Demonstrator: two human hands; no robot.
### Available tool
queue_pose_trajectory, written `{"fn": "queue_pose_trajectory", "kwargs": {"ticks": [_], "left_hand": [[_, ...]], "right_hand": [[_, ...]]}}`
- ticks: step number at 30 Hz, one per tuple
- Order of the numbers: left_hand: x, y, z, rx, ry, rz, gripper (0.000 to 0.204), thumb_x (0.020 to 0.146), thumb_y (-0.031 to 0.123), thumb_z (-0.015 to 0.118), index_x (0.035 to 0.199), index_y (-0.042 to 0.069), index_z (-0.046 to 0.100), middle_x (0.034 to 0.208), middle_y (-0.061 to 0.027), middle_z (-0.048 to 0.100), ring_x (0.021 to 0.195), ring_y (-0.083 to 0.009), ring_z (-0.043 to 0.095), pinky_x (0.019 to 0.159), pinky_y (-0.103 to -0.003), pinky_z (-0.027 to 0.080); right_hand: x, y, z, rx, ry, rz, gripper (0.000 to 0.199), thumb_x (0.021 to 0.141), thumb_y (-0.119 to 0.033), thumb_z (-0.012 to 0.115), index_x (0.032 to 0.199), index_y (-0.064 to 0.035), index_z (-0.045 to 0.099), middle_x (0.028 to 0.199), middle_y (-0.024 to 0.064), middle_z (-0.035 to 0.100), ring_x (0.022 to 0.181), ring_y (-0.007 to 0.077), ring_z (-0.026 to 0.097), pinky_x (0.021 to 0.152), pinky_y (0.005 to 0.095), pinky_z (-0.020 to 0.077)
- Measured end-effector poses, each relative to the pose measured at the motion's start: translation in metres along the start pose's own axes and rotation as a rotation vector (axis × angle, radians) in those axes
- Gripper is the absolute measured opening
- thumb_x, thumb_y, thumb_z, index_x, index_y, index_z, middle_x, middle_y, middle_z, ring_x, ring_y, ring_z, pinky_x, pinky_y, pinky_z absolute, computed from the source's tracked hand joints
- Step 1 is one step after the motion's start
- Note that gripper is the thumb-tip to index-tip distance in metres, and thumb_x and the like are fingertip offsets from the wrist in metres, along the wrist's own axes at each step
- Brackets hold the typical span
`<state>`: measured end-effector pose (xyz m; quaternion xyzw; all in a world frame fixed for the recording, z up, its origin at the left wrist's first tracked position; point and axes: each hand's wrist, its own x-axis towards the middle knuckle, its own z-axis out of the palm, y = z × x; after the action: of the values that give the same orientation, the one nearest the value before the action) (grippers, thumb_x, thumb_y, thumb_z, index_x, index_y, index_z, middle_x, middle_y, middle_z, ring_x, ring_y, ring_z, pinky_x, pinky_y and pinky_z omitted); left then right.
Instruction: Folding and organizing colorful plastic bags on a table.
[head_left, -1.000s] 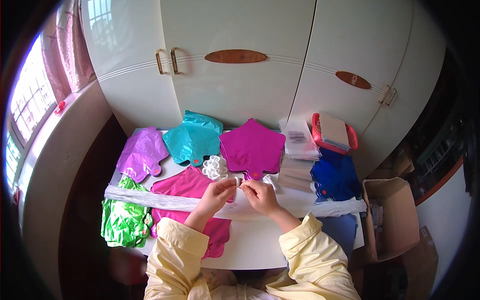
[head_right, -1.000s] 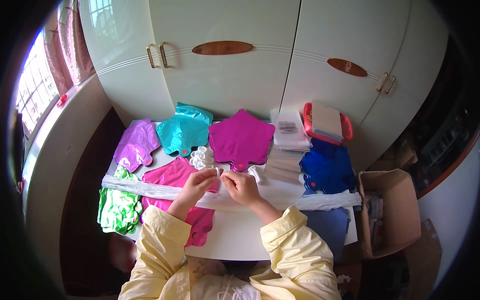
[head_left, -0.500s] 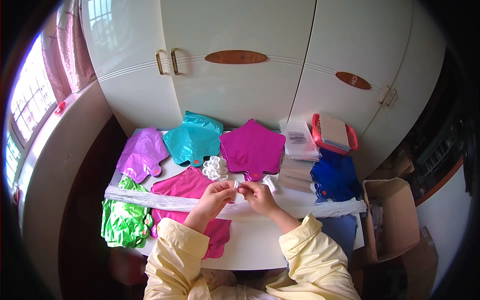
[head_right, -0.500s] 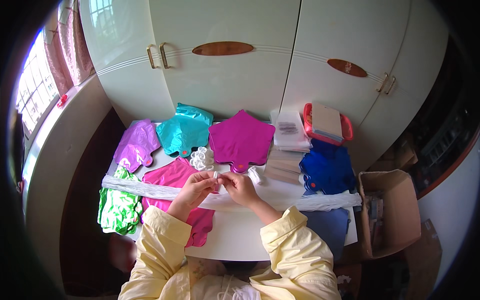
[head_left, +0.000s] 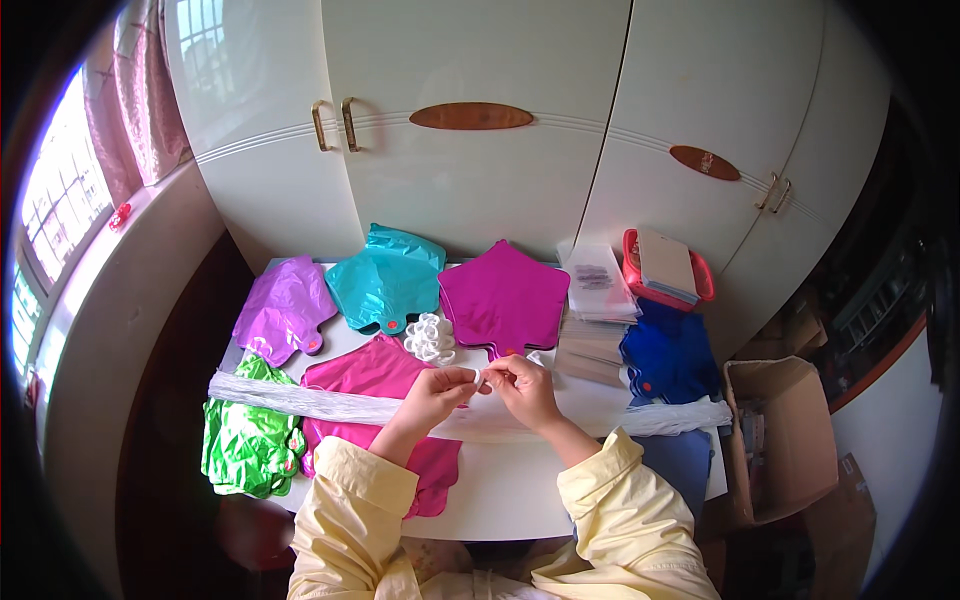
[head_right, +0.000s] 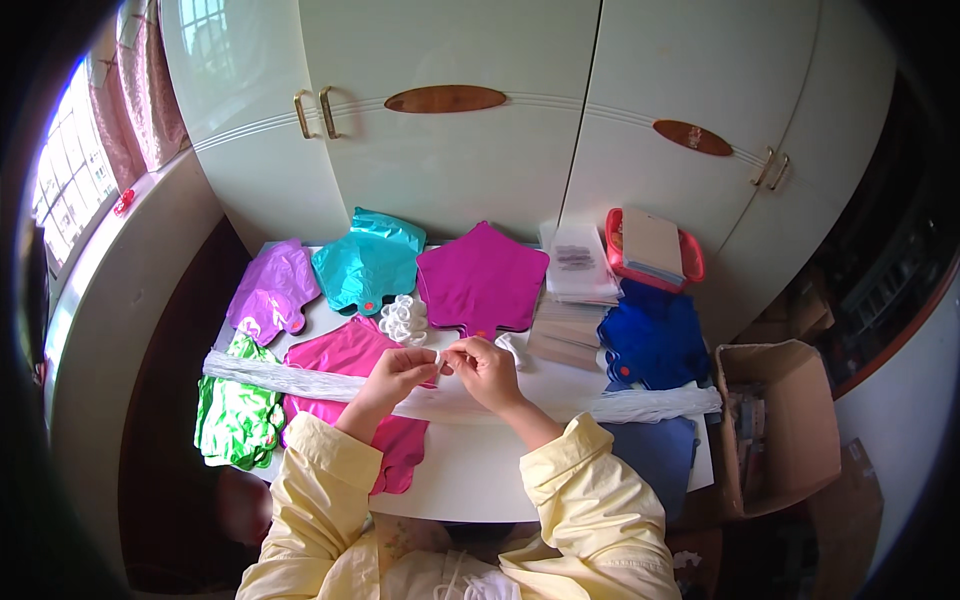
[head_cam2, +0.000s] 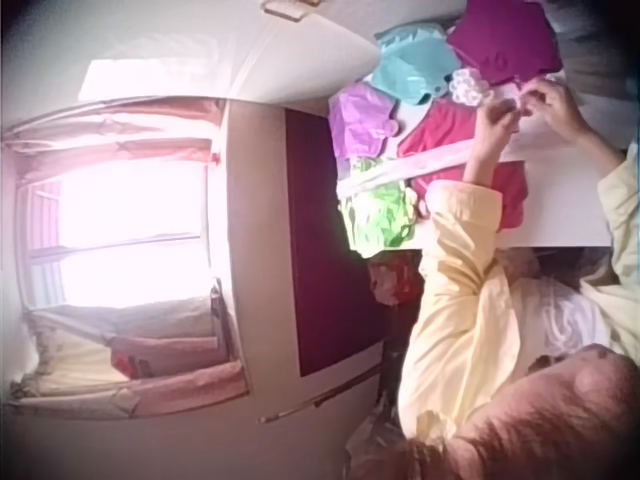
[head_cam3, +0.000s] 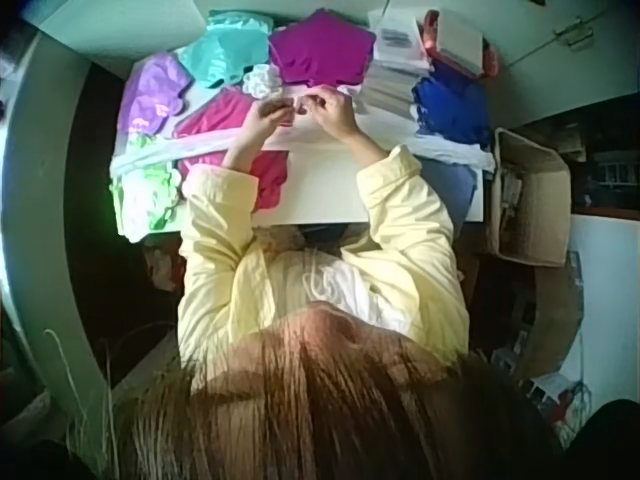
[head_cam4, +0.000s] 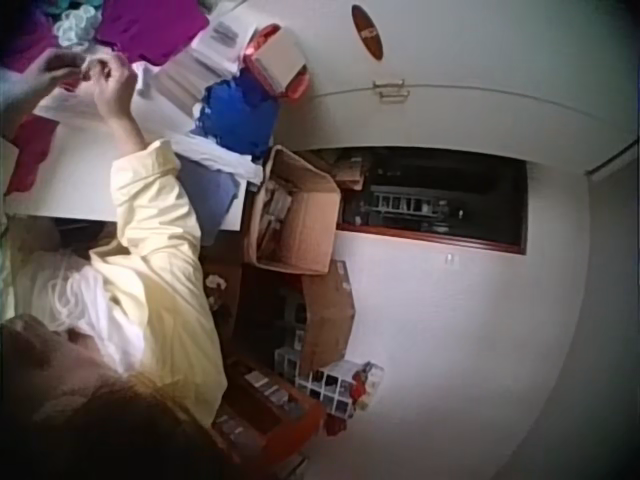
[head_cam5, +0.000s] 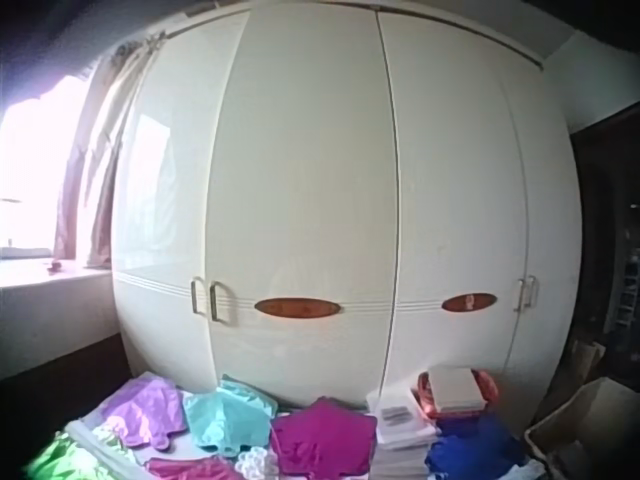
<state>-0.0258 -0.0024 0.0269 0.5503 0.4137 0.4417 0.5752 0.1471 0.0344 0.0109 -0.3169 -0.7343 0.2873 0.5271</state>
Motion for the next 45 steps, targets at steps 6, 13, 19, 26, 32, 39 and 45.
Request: {"fn": "queue_pose_trajectory", "kwargs": {"ticks": [6,13,19,26,32,39,45], "left_hand": [[-0.001,-0.006,-0.005,-0.341,-0.079,-0.021,0.017,0.086,0.005,0.056,0.100,-0.002,0.062,0.093,-0.0077,0.065,0.085,-0.0127,0.060,0.075,-0.025,0.046],[0.003,-0.010,-0.002,-0.600,-0.084,0.027,0.021,0.087,0.006,0.057,0.108,0.001,0.059,0.096,-0.0073,0.065,0.088,-0.0115,0.059,0.076,-0.024,0.045],[0.005,-0.018,-0.003,-0.455,-0.039,0.070,0.017,0.087,0.008,0.059,0.103,0.003,0.059,0.092,-0.0048,0.064,0.084,-0.0096,0.058,0.074,-0.023,0.044],[0.005,-0.017,-0.002,-0.533,-0.030,0.071,0.006,0.088,0.011,0.057,0.091,0.005,0.058,0.083,-0.0007,0.060,0.079,-0.0083,0.056,0.075,-0.024,0.043],[0.006,-0.019,-0.004,-0.597,-0.076,0.130,0.014,0.090,0.010,0.053,0.101,0.003,0.059,0.094,-0.0031,0.062,0.086,-0.0098,0.057,0.079,-0.025,0.043],[0.006,-0.019,0.001,-0.263,0.047,0.134,0.028,0.090,0.001,0.047,0.117,0.000,0.055,0.109,-0.0055,0.060,0.103,-0.0124,0.055,0.088,-0.026,0.043],[0.008,-0.026,0.002,-0.083,0.073,0.197,0.031,0.090,-0.003,0.043,0.119,-0.002,0.053,0.110,-0.0053,0.059,0.103,-0.0132,0.055,0.087,-0.025,0.044]], "right_hand": [[-0.003,0.010,0.003,0.120,-0.063,0.040,0.010,0.086,-0.009,0.059,0.092,-0.0014,0.063,0.074,0.0030,0.064,0.059,0.0077,0.056,0.054,0.0217,0.0447],[-0.006,-0.002,0.003,0.088,-0.144,0.205,0.017,0.087,-0.007,0.056,0.103,-0.0002,0.061,0.077,0.0039,0.065,0.063,0.0091,0.059,0.057,0.0228,0.0477],[-0.005,-0.003,0.005,0.044,-0.093,0.052,0.016,0.083,-0.003,0.056,0.097,-0.0011,0.064,0.082,0.0104,0.066,0.068,0.0154,0.064,0.058,0.0272,0.0488],[-0.003,-0.005,0.004,0.165,-0.191,0.171,0.016,0.086,-0.009,0.059,0.097,-0.0011,0.066,0.082,0.0051,0.066,0.074,0.0106,0.061,0.064,0.0246,0.0476],[-0.003,0.005,0.006,0.545,-0.209,0.468,0.018,0.088,-0.015,0.059,0.098,-0.0018,0.067,0.084,0.0009,0.065,0.078,0.0079,0.060,0.067,0.0219,0.0467],[-0.001,-0.001,0.003,0.857,-0.228,0.700,0.019,0.087,-0.010,0.057,0.104,-0.0020,0.062,0.092,0.0055,0.064,0.086,0.0137,0.062,0.080,0.0267,0.0512],[0.001,0.001,0.000,1.077,-0.212,0.892,0.020,0.086,-0.005,0.055,0.106,-0.0033,0.060,0.098,0.0049,0.062,0.091,0.0137,0.060,0.083,0.0269,0.0510]]}}
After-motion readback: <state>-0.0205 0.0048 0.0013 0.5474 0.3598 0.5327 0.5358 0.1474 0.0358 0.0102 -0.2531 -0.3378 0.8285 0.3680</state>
